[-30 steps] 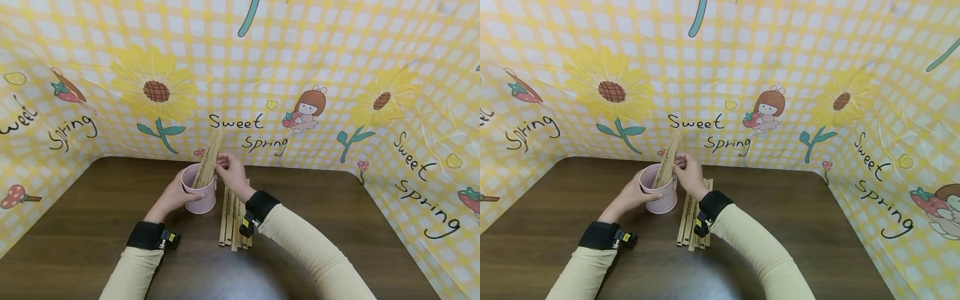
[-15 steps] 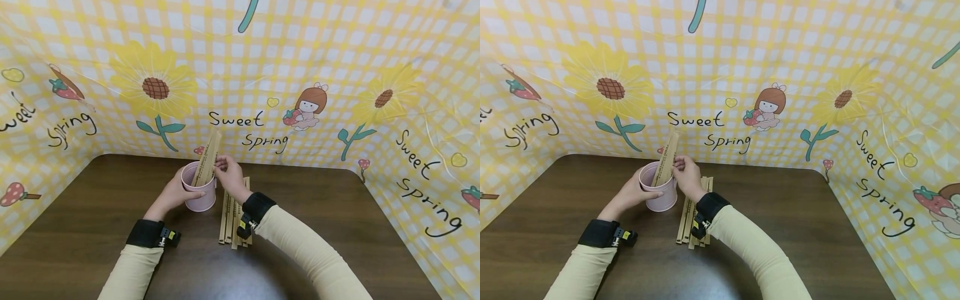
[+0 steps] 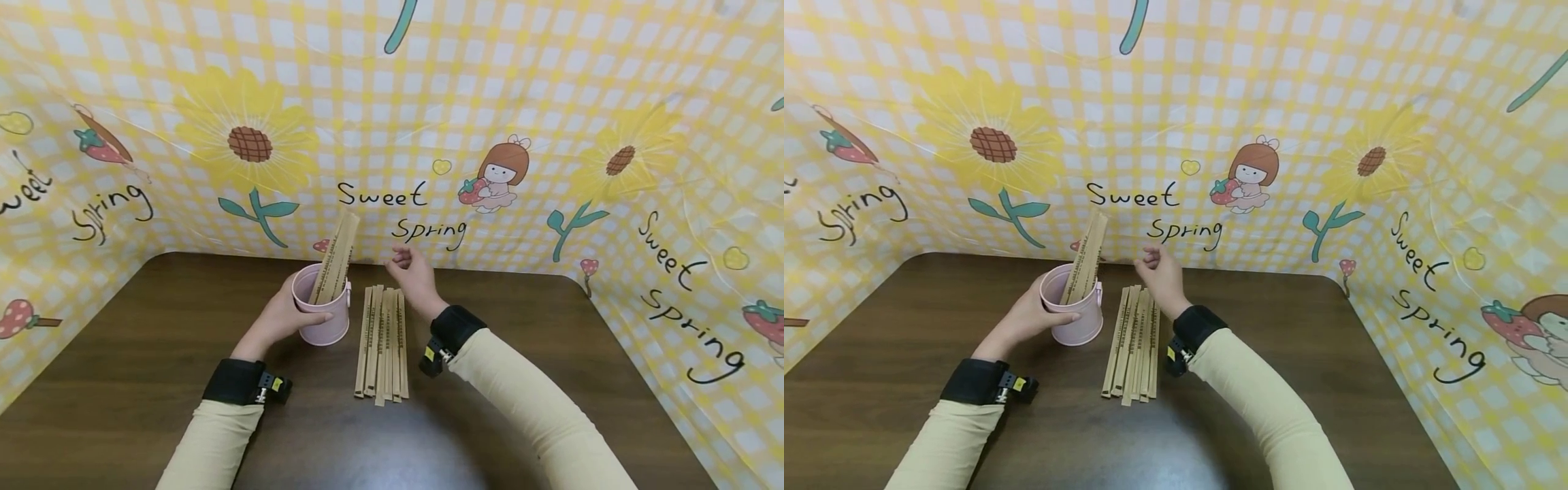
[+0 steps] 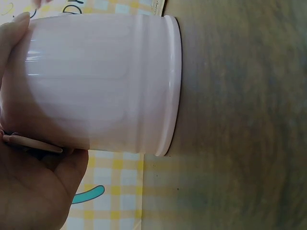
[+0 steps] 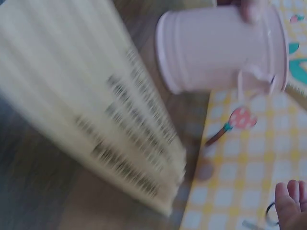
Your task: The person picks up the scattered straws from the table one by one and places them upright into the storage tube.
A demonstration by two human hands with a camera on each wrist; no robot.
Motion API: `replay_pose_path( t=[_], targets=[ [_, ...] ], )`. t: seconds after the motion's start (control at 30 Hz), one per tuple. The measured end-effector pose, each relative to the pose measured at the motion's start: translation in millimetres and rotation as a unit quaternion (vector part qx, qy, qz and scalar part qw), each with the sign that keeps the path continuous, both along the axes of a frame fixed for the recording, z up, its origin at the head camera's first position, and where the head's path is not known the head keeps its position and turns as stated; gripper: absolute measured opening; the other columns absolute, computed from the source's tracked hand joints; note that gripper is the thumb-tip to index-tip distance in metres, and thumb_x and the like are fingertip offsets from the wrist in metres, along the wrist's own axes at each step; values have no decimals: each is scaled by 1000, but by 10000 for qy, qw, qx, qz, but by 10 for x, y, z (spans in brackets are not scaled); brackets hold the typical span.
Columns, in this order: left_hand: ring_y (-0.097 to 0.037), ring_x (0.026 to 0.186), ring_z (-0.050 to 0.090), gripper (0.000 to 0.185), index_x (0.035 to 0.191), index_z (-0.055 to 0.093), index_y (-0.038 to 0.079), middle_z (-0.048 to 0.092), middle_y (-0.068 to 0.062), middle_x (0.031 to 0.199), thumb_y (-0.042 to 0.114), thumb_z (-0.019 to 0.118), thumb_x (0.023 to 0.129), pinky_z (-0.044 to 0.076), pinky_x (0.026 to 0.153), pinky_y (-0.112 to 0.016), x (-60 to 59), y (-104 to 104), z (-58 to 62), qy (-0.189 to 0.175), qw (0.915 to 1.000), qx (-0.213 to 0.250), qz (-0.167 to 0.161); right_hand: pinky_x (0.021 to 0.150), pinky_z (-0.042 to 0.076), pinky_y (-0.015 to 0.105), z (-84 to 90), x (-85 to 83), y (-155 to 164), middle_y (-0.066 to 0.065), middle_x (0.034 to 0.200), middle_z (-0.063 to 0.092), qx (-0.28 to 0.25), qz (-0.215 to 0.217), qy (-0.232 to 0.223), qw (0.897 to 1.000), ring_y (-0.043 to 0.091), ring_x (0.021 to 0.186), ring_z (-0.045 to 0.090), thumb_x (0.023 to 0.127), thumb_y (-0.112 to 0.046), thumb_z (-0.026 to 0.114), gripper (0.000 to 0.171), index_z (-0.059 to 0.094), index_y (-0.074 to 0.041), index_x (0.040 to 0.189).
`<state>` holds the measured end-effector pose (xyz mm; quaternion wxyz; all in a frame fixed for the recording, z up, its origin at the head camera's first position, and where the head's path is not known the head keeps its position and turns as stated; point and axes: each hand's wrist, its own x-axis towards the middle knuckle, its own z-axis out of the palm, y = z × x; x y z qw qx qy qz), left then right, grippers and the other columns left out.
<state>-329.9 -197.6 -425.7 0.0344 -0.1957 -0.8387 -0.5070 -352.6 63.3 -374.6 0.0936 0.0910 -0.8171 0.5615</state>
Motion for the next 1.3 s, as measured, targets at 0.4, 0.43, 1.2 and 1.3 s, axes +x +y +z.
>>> replay_pose_path(
  t=[0.4,0.43,1.2,1.3],
  targets=[
    [-41,140,47,96,157,35,6,49,-24,151,9,88,78,38,116,-59,-13,15,-23,-13,10000,-42,28,70,59,26,-434,42,366,16,98,66,1213,223,-1919,9736,23,78,68,93,-3,66,33,63,11,122],
    [-41,140,47,96,157,34,7,49,-24,151,9,88,78,38,116,-59,-16,17,-26,-9,10000,-54,30,70,60,27,-476,41,372,14,95,66,1181,215,-2040,9716,21,75,67,91,-2,67,31,64,11,119],
    [-39,137,50,92,155,37,6,52,-24,149,7,87,78,39,114,-59,-26,-1,41,174,9998,-37,-73,59,50,23,-533,27,272,-7,47,32,1893,-97,-1977,9618,8,46,49,86,-3,70,52,36,-17,49],
    [-40,137,50,92,156,37,5,52,-24,149,8,87,79,39,114,-60,-21,-6,12,160,9998,-31,-128,57,47,22,-556,30,263,-8,47,32,1919,-136,-2077,9591,9,47,49,85,-4,71,52,36,-17,49]
  ],
)
